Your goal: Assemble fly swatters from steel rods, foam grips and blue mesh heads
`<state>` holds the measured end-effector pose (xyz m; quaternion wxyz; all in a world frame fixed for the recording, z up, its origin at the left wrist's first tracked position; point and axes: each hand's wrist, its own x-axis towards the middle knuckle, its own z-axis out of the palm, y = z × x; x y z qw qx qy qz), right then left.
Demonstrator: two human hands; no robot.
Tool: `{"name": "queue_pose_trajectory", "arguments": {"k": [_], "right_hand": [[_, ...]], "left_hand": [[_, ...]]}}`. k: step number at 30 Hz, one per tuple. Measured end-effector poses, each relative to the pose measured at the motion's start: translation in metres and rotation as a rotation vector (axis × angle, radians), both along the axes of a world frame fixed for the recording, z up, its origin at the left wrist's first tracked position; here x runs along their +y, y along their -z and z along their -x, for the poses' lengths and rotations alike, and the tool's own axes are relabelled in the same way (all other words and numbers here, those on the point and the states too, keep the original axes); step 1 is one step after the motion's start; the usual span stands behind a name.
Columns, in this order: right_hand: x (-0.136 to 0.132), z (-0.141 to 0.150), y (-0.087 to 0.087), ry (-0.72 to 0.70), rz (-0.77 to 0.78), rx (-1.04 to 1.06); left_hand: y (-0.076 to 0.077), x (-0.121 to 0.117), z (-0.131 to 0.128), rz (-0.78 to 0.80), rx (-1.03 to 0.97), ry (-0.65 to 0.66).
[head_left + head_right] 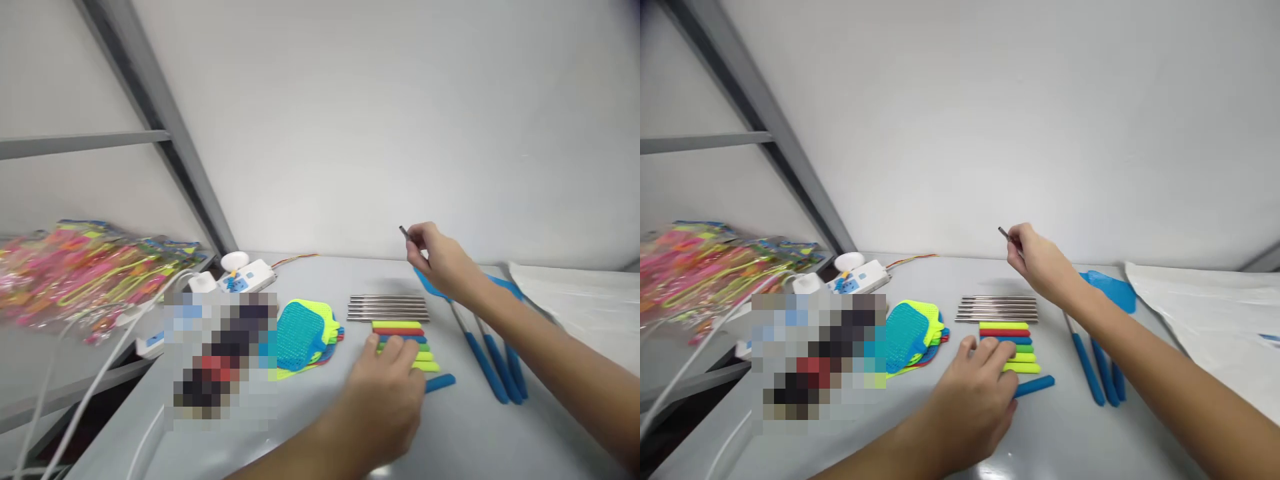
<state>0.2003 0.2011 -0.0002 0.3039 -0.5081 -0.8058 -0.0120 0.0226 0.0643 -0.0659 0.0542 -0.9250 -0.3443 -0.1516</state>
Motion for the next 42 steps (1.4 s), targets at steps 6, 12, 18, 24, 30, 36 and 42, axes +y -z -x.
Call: {"name": "queue_pose_trajectory", "arguments": {"k": [6,12,18,24,30,36,42], "right_hand": [[-0.06,-0.028,0.015,-0.171,-0.31,0.658],[-0.089,-0.023,0.033,-0.278,-0.243,1.01],[-0.107,-0.013,0.011,-0.304,0.193,1.436],[-0.112,-0.007,-0.02,-0.336,0.434,1.626],[-0.112,0.016,-0.046,-0.364,0.412,1.511],[-0.102,0.03,-0.057,-0.392,0.419,1.504],[-0.1,0.054,-0.041,-0.511,0.607,1.568]], "left_hand": [[-0.008,0.004,-0.003,0.019,-0.233,-0.016],[-0.024,0.009,0.004,0.204,-0.612,0.044],[-0.01,0.011,-0.001,0.413,-0.646,0.087],[-0.006,0.008,-0.005,0.561,-0.644,0.003],[-0.005,0.009,-0.005,0.535,-0.718,0.018],[-0.006,0.01,-0.001,0.538,-0.773,-0.012],[-0.006,0.007,0.0,0.542,-0.856,-0.058]]}}
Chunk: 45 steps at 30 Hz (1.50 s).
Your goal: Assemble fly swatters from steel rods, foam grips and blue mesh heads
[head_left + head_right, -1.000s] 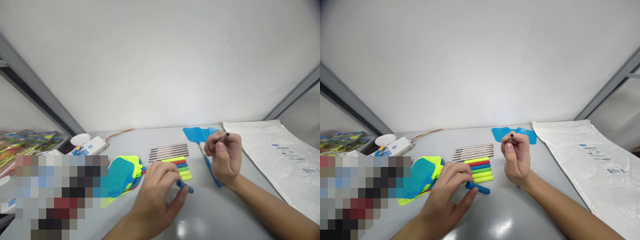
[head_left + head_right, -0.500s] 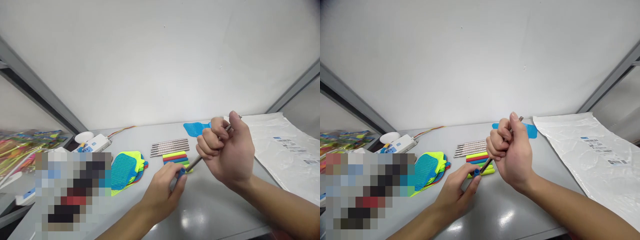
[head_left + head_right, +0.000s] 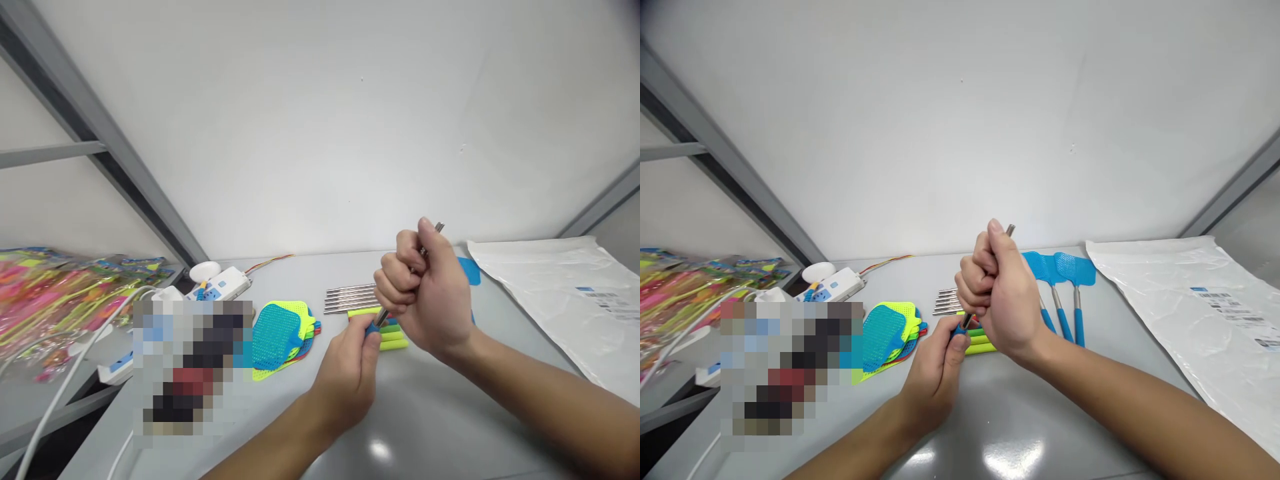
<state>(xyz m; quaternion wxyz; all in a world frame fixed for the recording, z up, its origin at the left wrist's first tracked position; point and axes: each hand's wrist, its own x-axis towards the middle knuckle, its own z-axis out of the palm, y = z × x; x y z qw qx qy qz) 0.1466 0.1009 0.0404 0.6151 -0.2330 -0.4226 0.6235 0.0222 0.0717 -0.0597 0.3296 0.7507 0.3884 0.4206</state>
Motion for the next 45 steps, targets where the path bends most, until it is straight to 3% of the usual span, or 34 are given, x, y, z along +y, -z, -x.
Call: {"name": "queue_pose_trajectory", "arguments": {"k": [4,7,12,19,22,26,32,37,45], "right_hand": [[0.001,0.008,0.012,-0.129,-0.023,-0.156],[0.007,0.001,0.006,-0.127,-0.036,-0.256],[0.015,-0.011,-0.011,-0.064,0.031,-0.056],[0.008,-0.016,-0.008,-0.105,0.12,-0.004],[0.007,-0.019,-0.011,-0.067,0.084,0.015],[0.008,-0.02,-0.013,-0.019,0.036,0.028],[0.002,-0.018,-0.009,-0.027,-0.069,0.016],[-0.014,-0.014,-0.006,-0.102,-0.107,-0.09],[-0.021,0.003,0.001,-0.125,-0.128,-0.141]], "left_hand": [[0.001,0.002,0.001,0.023,-0.083,-0.05],[-0.002,0.004,0.003,0.029,-0.114,-0.068],[-0.003,0.005,0.002,0.056,-0.079,0.012],[0.004,0.007,0.001,0.178,-0.055,0.158],[0.008,0.01,0.0,0.358,-0.219,0.192],[0.011,0.015,-0.003,0.651,-0.607,0.179],[-0.001,0.027,-0.002,0.902,-1.05,0.26],[-0.011,0.03,0.005,1.029,-1.185,0.324],[-0.008,0.027,0.005,1.024,-1.22,0.414]]}}
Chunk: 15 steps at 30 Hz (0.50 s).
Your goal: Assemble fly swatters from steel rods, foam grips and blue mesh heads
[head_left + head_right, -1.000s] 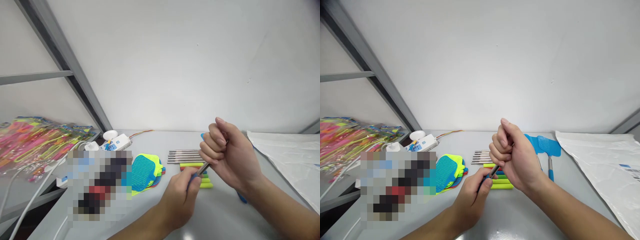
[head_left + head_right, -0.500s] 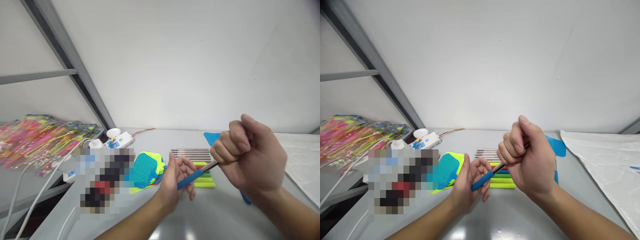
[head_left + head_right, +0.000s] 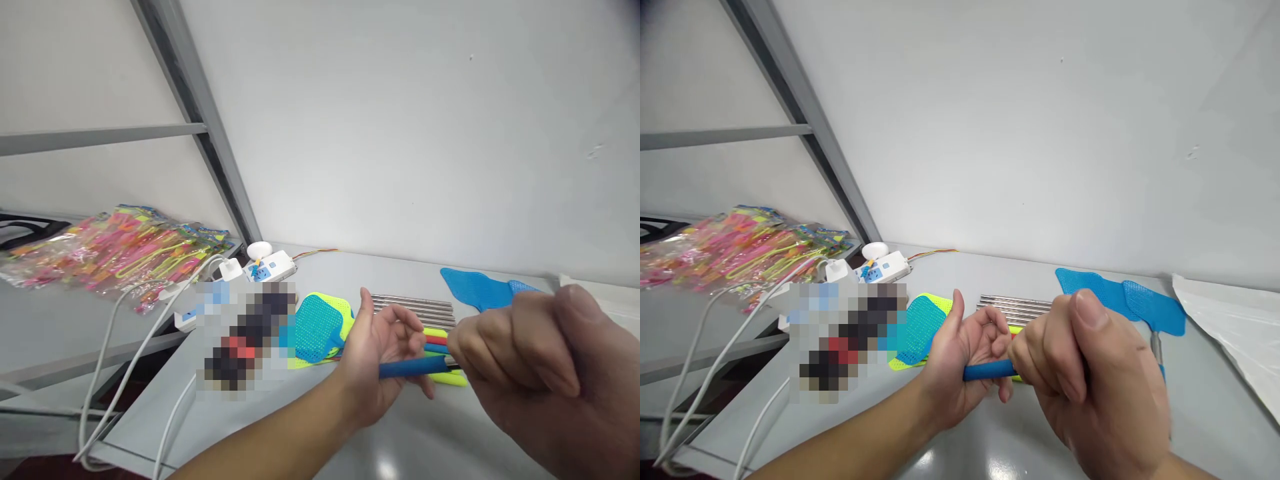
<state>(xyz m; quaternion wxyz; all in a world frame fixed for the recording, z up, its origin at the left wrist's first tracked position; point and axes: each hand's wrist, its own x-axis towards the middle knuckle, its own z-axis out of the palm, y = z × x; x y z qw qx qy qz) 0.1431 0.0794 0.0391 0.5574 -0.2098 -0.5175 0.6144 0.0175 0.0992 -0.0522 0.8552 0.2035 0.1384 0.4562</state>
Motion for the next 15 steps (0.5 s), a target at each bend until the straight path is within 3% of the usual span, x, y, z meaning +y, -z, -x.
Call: {"name": "queue_pose_trajectory", "arguments": {"k": [7,10,12,15], "right_hand": [[-0.009,0.01,0.012,0.098,-0.028,0.011],[-0.003,0.007,0.011,0.055,0.012,-0.024],[0.005,0.003,0.009,0.004,0.076,-0.017],[0.015,-0.002,0.008,-0.035,0.198,0.035]], "left_hand": [[0.002,-0.001,-0.002,-0.019,0.024,-0.005],[0.006,-0.002,-0.005,-0.061,0.088,0.034],[0.006,-0.008,-0.008,-0.139,0.174,0.127],[0.005,-0.024,-0.011,-0.389,0.434,0.245]]}}
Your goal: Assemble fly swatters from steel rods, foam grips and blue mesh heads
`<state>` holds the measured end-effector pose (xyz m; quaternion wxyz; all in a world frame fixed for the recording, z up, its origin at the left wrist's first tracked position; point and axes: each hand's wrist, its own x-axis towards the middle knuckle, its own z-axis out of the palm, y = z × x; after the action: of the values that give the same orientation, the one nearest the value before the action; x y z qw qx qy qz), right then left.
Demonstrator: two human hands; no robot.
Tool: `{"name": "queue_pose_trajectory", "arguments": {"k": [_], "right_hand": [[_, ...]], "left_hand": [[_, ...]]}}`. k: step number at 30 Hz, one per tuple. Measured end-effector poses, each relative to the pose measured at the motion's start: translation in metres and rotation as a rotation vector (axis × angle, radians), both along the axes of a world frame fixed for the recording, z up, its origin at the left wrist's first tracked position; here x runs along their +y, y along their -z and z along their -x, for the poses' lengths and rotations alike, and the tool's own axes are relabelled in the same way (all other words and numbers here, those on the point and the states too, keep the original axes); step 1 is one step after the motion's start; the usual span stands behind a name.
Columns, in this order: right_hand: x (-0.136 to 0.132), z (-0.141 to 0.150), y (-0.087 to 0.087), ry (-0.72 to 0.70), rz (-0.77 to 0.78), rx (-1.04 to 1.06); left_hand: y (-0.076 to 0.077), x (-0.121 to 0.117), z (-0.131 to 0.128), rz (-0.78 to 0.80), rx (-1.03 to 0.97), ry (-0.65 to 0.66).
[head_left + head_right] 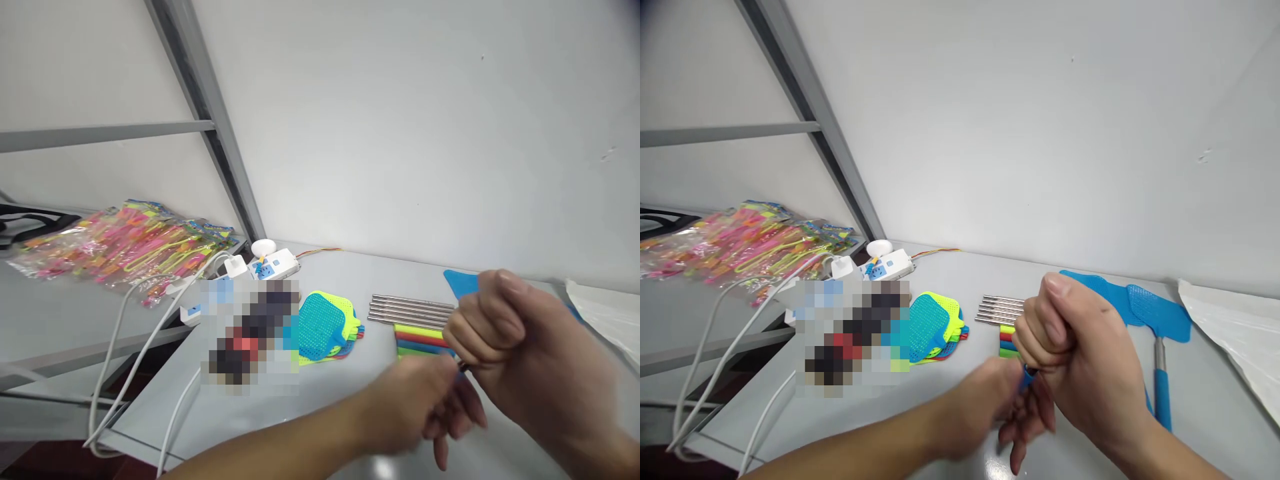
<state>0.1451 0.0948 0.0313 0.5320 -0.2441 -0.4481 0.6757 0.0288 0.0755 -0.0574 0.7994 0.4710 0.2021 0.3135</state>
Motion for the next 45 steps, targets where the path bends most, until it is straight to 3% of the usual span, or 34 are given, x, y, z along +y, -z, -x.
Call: {"name": "queue_pose_trajectory", "arguments": {"k": [2,5,7,9,11,16,19,22,26,30,32,40,42,45], "right_hand": [[0.003,-0.002,0.0,-0.05,0.058,-0.029],[0.009,-0.005,0.0,-0.198,0.043,-0.179],[0.019,-0.006,0.001,-0.23,-0.065,-0.307],[0.036,-0.005,0.003,-0.114,-0.251,-0.457],[0.055,0.002,0.009,0.01,-0.435,-0.668],[0.083,0.044,0.04,-0.256,-0.744,-1.189],[0.088,0.072,0.059,-0.2,-0.865,-1.388],[0.093,0.089,0.071,-0.182,-0.885,-1.492],[0.1,0.096,0.077,-0.232,-0.815,-1.508],[0.104,0.098,0.077,-0.301,-0.719,-1.51],[0.104,0.098,0.074,-0.328,-0.672,-1.496],[0.105,0.074,0.031,-0.416,-0.537,-1.196],[0.105,0.055,0.021,-0.354,-0.439,-1.012],[0.099,0.015,0.014,-0.095,-0.161,-0.633]], "left_hand": [[-0.001,-0.011,-0.002,-0.131,0.132,-0.031],[-0.001,-0.02,-0.004,-0.074,0.153,-0.2],[-0.002,-0.022,-0.005,0.019,0.114,-0.296],[-0.005,-0.021,-0.006,0.108,0.057,-0.337],[-0.007,-0.021,-0.006,0.13,0.028,-0.293],[-0.005,-0.024,-0.008,0.018,0.009,-0.102],[0.002,-0.022,-0.011,0.003,-0.121,-0.12],[0.012,-0.017,-0.012,0.004,-0.248,-0.188],[0.021,-0.012,-0.015,0.047,-0.297,-0.261],[0.018,-0.011,-0.016,0.122,-0.318,-0.399],[0.016,-0.011,-0.016,0.134,-0.317,-0.394],[0.017,-0.01,-0.015,0.161,-0.287,-0.364],[0.016,-0.009,-0.014,0.166,-0.279,-0.365],[0.015,-0.009,-0.013,0.173,-0.259,-0.343]]}}
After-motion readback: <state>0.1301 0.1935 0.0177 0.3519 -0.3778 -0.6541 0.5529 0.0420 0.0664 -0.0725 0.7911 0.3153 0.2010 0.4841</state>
